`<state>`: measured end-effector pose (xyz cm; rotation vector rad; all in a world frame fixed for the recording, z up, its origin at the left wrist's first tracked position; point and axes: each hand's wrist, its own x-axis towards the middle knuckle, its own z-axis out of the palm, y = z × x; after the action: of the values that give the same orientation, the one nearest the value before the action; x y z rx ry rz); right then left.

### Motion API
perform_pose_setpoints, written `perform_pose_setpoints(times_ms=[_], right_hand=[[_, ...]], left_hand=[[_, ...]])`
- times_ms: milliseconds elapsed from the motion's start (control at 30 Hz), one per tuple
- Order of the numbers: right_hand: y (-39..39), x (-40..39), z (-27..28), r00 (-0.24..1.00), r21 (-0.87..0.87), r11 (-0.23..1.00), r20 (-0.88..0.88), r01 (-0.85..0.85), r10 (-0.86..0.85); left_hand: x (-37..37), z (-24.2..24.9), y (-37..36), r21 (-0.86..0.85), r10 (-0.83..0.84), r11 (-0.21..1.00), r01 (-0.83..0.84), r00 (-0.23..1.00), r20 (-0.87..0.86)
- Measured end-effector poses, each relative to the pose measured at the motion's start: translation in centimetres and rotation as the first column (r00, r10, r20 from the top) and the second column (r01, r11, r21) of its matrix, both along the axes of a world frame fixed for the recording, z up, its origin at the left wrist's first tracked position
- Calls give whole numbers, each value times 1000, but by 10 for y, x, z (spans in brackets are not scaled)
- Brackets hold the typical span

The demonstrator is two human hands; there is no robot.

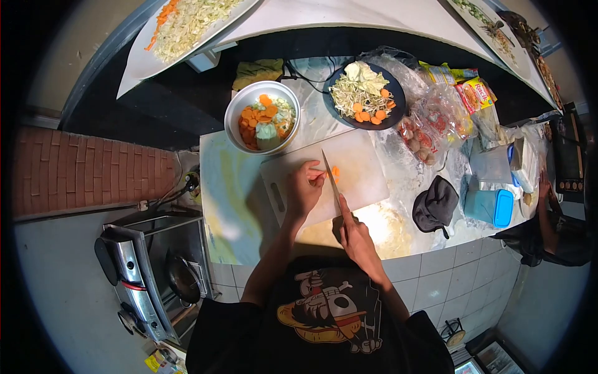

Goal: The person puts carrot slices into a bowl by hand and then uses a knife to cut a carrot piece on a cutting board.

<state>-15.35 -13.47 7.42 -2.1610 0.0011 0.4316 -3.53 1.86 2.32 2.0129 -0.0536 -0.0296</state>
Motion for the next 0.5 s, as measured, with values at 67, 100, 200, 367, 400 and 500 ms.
perform_pose_setpoints(times_ms=[67,100,200,367,400,500], right_hand=[[2,-2,-8,986,38,999,163,38,-44],[1,-3,-9,986,37,999,163,39,-44],[1,-3,-10,989,20,999,142,33,-35],[6,-5,-16,974,-7,1000,227,3,-2],[6,-5,-17,974,-7,1000,225,4,-3],[7,-6,-18,977,3,1000,212,-15,14]], left_hand=[[-1,-1,-1,-2,-2,1000,2,1000,13],[-1,-2,0,-5,0,1000,0,1000,-1],[-1,-2,-1,-8,4,1000,-4,1000,-18],[-1,-3,-1,-4,-1,1000,1,1000,-15],[-1,-2,-1,-10,1,1000,-1,1000,-18],[0,-5,-1,-26,5,1000,-5,1000,-17]])
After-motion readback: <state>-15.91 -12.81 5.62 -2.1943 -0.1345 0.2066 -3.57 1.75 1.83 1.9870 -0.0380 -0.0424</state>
